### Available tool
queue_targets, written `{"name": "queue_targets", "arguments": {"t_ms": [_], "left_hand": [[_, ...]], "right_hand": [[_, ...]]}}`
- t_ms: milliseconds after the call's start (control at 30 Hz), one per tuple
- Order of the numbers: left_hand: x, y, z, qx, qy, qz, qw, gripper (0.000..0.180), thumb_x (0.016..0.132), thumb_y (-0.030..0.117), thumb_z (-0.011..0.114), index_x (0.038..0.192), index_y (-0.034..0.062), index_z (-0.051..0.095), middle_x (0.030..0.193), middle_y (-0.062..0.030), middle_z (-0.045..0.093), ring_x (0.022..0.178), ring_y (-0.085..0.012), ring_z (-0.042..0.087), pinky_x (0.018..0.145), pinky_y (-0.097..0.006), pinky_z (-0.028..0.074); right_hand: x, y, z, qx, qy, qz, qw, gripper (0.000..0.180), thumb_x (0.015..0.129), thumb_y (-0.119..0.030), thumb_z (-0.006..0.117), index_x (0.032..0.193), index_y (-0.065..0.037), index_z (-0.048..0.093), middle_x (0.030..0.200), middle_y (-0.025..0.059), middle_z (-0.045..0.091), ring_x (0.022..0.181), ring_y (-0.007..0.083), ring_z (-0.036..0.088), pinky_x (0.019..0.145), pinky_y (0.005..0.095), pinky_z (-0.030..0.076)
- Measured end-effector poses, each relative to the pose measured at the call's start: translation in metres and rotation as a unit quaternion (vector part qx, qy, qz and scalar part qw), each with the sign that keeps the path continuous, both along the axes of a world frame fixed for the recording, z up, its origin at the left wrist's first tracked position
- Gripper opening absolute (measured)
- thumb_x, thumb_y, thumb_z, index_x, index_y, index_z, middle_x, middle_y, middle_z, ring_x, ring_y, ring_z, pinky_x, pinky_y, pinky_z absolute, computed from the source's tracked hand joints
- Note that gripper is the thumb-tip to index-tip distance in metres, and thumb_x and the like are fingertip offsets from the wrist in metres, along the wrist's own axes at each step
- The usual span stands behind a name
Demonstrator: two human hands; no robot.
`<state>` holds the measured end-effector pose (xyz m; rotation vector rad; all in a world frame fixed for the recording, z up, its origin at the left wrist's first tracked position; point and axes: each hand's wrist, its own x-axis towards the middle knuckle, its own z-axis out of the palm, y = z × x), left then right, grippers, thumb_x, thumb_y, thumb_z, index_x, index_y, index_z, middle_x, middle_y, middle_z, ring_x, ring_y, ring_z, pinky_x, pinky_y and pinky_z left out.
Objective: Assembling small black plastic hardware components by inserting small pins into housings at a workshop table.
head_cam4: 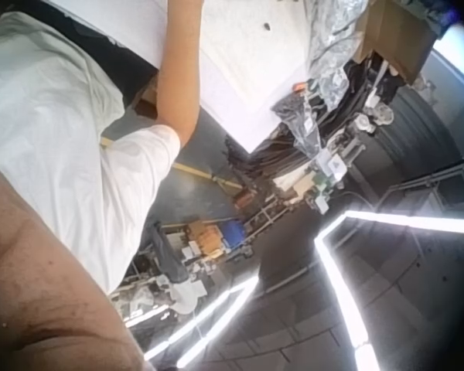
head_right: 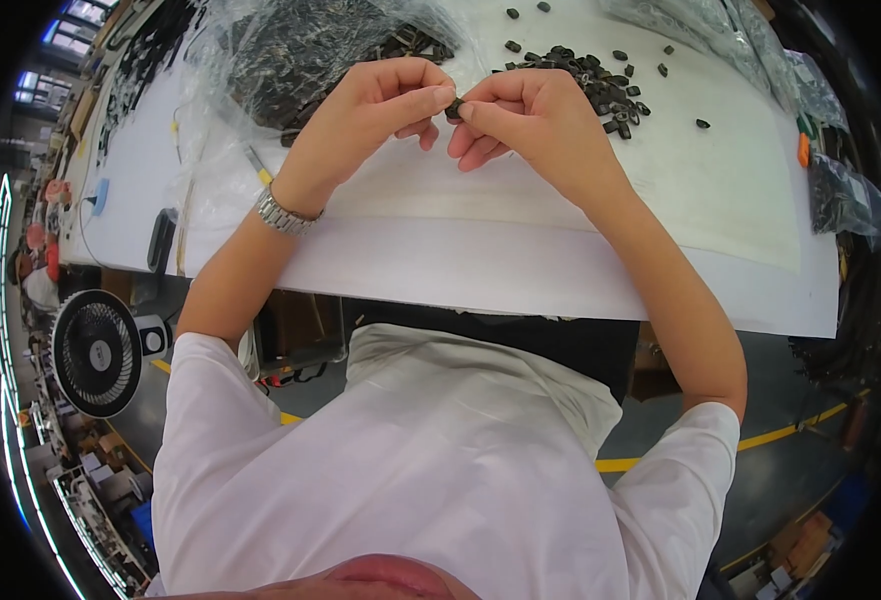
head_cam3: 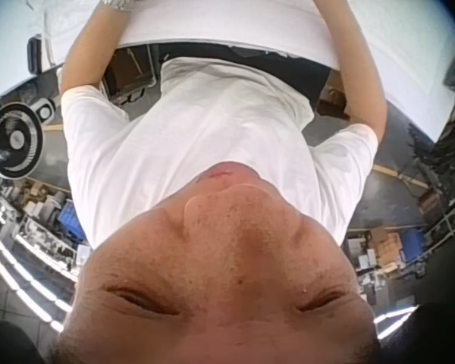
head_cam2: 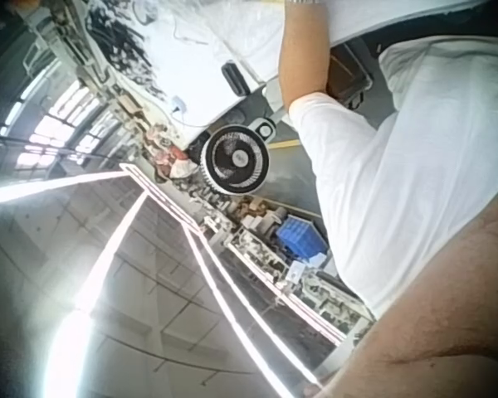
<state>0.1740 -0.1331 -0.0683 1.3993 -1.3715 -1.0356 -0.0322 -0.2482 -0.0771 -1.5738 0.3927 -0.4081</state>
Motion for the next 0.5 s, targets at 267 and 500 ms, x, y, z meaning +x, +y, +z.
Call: {"name": "queue_targets", "arguments": {"t_ms": [267,500], "left_hand": [[-0.0106,0.0040,0.0043,-0.110,-0.066,0.053,0.990,0.020,0.101,0.014,0.074,0.111,-0.0033,0.072,0.098,-0.0025,0.072,0.084,-0.0082,0.067,0.077,-0.023,0.056],[-0.0114,0.0059,0.0056,-0.133,-0.109,0.063,0.983,0.020,0.100,0.011,0.074,0.114,-0.0041,0.073,0.101,-0.0039,0.074,0.087,-0.0096,0.069,0.080,-0.024,0.058]], "right_hand": [[0.0036,0.0051,-0.0043,0.077,-0.064,-0.050,0.994,0.019,0.103,-0.013,0.064,0.105,0.003,0.074,0.088,0.0112,0.077,0.074,0.0169,0.075,0.075,0.0282,0.062],[0.0034,0.0064,-0.0092,0.112,-0.081,-0.036,0.990,0.020,0.105,-0.015,0.065,0.109,0.003,0.074,0.091,0.0121,0.078,0.074,0.0161,0.074,0.075,0.0282,0.062]]}}
